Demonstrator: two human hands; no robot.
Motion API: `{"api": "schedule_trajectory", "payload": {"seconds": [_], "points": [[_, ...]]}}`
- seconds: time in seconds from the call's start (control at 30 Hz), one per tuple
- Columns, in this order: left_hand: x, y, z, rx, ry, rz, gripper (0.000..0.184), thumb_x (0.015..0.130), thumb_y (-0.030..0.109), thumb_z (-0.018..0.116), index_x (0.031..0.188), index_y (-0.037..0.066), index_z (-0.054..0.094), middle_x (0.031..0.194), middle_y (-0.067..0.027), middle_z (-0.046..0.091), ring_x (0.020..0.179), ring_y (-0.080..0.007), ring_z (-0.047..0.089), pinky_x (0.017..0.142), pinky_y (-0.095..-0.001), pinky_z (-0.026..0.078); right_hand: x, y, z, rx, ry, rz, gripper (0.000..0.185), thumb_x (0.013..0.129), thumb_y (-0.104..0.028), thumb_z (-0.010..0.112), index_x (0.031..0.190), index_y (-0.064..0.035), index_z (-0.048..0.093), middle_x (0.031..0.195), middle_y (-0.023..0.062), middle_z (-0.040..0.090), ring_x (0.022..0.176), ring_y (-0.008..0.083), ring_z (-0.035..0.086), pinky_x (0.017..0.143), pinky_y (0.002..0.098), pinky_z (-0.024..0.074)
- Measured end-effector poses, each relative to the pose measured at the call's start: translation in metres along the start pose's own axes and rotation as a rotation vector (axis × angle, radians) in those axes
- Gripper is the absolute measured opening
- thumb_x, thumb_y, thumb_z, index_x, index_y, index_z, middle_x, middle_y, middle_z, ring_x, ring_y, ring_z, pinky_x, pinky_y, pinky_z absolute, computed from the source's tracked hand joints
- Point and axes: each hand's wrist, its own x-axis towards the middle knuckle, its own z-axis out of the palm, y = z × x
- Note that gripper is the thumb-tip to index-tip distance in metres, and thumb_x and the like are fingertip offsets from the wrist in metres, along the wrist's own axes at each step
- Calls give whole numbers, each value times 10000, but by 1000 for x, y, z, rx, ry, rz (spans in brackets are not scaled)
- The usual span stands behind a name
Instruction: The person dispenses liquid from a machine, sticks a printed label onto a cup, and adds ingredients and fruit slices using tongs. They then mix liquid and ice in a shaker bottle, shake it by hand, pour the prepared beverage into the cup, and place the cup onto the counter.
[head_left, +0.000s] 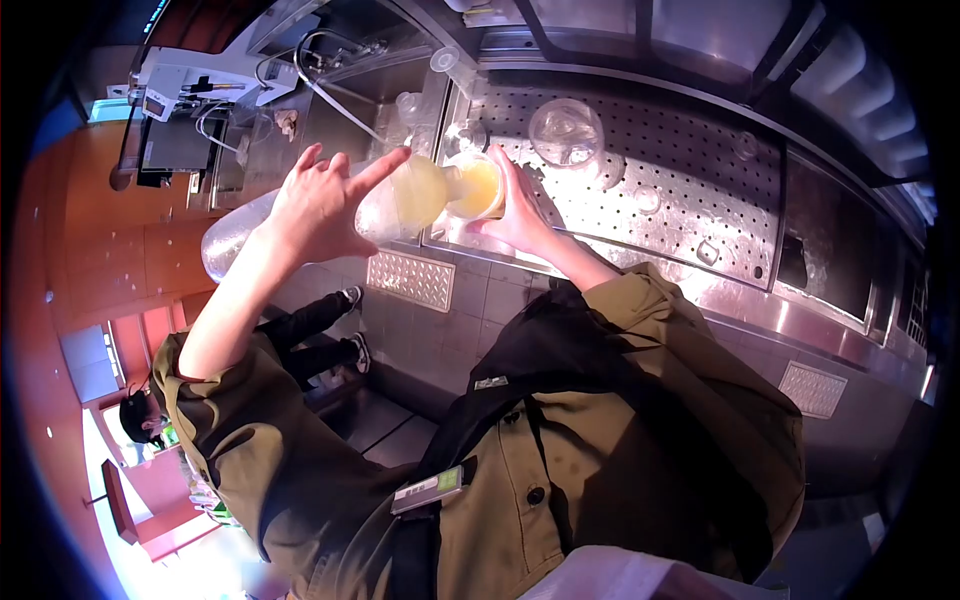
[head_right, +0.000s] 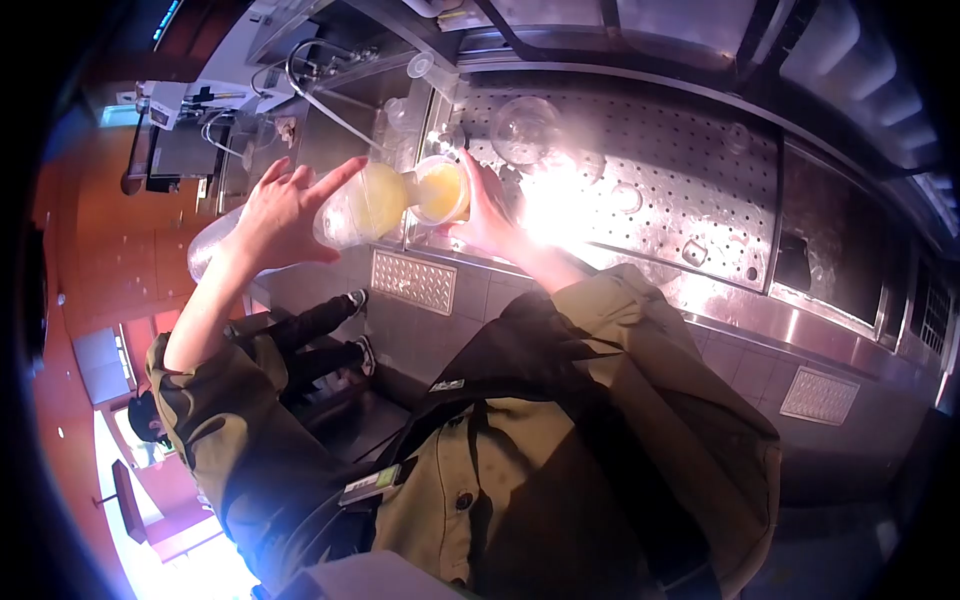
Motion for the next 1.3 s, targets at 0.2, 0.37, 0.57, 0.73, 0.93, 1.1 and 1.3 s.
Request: {"api": "schedule_trajectory", "payload": {"seconds": [0.2,0.37,0.57,0.73,0.93,1.1,1.3], "points": [[-4,0,-5,4,20,-10,1099,519,393,793,1402,295,147,929,-203,573,890,-311,584,981,-455,325,3,8,9,25,82,-99,1151,506,-169,848,1368,-55,94,1363,189,255,1258,327,301,1033,419,284],[-10,0,-2,-17,37,-38,1097,519,380,798,1402,287,155,907,-197,578,874,-311,587,973,-453,333,2,9,12,58,84,-87,993,549,-112,801,1327,-55,187,1265,180,392,1180,310,417,978,392,368],[-18,-2,9,-30,53,-78,1097,522,375,798,1403,287,149,873,-181,579,863,-304,588,968,-451,337,4,1,8,140,93,-111,931,555,-78,775,1309,-55,229,1227,173,428,1150,296,449,962,380,386],[-23,-1,12,-55,43,-99,1093,524,377,796,1402,290,150,886,-172,573,872,-302,581,963,-448,338,4,10,10,121,94,-137,932,557,-76,779,1310,-56,230,1228,167,425,1149,282,448,960,375,385],[-26,1,13,-115,18,-144,1081,531,361,791,1401,293,152,904,-176,566,898,-303,572,965,-438,336,5,3,8,196,73,-112,916,568,-62,778,1304,-60,233,1228,159,425,1151,267,446,957,370,388],[-36,5,32,-175,65,-194,1076,536,364,785,1400,297,148,939,-185,548,916,-315,564,970,-442,339,6,4,8,208,62,-148,916,576,-73,787,1300,-64,226,1226,156,430,1143,263,455,950,372,397],[-46,16,81,-411,200,-253,1070,529,376,771,1399,288,154,999,-171,519,977,-331,539,978,-464,334,11,-3,-2,181,11,-157,926,578,-115,813,1290,-57,225,1218,158,437,1130,264,468,945,377,401]]}}
